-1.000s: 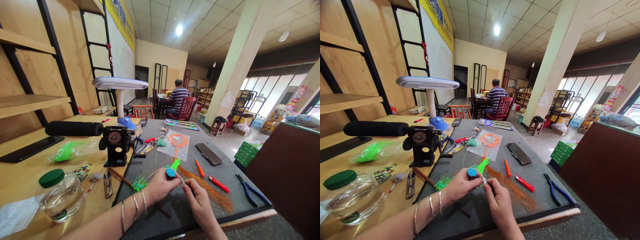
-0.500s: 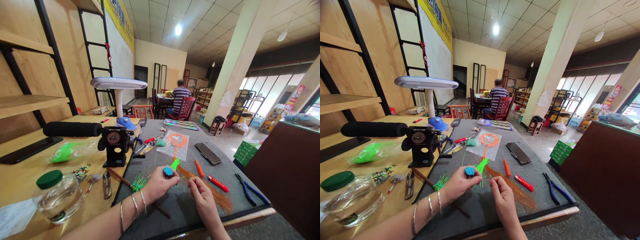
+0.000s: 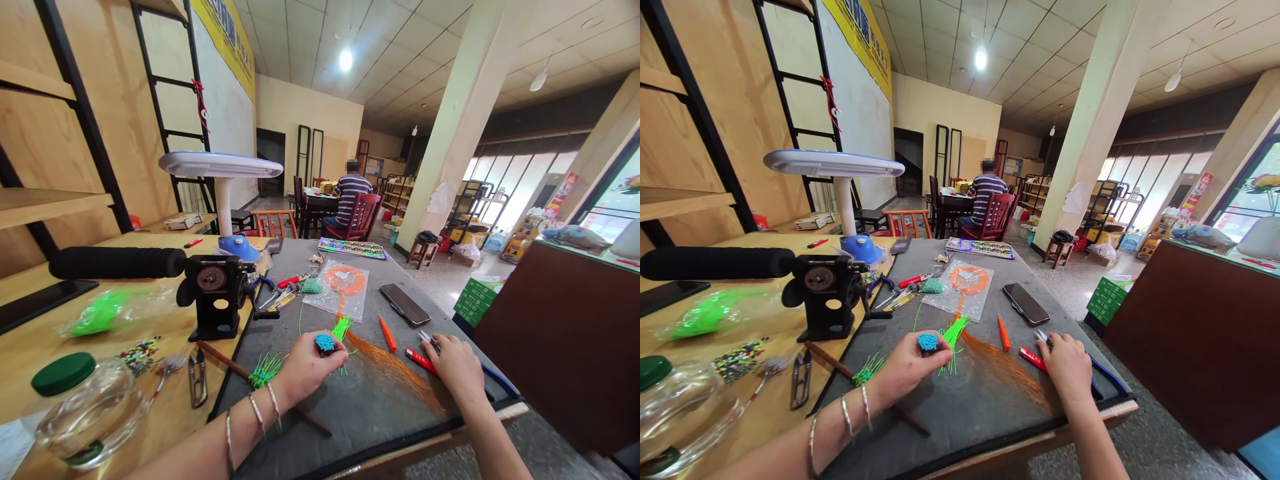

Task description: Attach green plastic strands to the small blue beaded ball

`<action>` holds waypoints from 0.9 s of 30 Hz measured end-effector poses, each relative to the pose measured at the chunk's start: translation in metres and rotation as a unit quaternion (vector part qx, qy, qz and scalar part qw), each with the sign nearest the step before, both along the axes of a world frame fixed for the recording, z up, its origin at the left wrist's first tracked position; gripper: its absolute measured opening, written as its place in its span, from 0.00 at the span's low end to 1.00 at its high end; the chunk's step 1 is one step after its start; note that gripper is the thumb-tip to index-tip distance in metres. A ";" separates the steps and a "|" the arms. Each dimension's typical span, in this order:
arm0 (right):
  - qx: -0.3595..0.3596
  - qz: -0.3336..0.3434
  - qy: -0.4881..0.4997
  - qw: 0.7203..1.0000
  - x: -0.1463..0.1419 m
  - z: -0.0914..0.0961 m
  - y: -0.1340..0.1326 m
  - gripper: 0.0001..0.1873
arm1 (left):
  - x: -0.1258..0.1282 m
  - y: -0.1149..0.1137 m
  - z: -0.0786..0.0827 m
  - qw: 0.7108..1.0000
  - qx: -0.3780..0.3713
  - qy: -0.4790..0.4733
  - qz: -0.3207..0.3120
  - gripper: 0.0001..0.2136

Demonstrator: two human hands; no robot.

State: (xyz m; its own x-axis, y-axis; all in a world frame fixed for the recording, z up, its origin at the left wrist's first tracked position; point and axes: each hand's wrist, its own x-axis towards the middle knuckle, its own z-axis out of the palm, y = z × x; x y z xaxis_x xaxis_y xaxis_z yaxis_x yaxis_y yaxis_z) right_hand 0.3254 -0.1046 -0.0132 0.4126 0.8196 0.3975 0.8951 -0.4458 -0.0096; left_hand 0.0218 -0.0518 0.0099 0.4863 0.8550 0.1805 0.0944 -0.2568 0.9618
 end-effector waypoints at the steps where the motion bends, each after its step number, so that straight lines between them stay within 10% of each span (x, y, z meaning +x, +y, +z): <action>1: 0.014 0.017 -0.007 1.000 -0.003 -0.001 -0.002 0.17 | 0.000 0.000 0.000 1.000 0.000 0.001 0.000 0.07; 5: -0.011 0.129 -0.012 0.992 -0.025 -0.002 -0.009 0.13 | -0.001 0.001 0.001 1.000 0.003 0.005 0.003 0.07; 9: -0.048 0.097 0.025 0.994 -0.033 -0.003 -0.010 0.09 | -0.002 0.002 -0.001 1.000 0.008 0.003 0.007 0.07; 14: 0.082 0.082 0.212 0.970 -0.033 -0.003 -0.007 0.06 | -0.003 0.003 0.001 1.000 0.017 -0.007 0.008 0.06; 17: 0.177 0.182 0.445 0.859 -0.060 -0.005 -0.005 0.15 | -0.005 0.003 0.005 0.998 0.057 0.004 0.021 0.07; 22: 0.125 0.212 0.751 0.613 -0.136 -0.008 -0.001 0.27 | -0.012 0.001 0.011 0.978 0.194 0.064 0.049 0.06; 27: 0.101 0.174 0.795 0.572 -0.164 0.001 0.009 0.29 | -0.018 0.002 0.013 0.951 0.296 0.084 0.020 0.07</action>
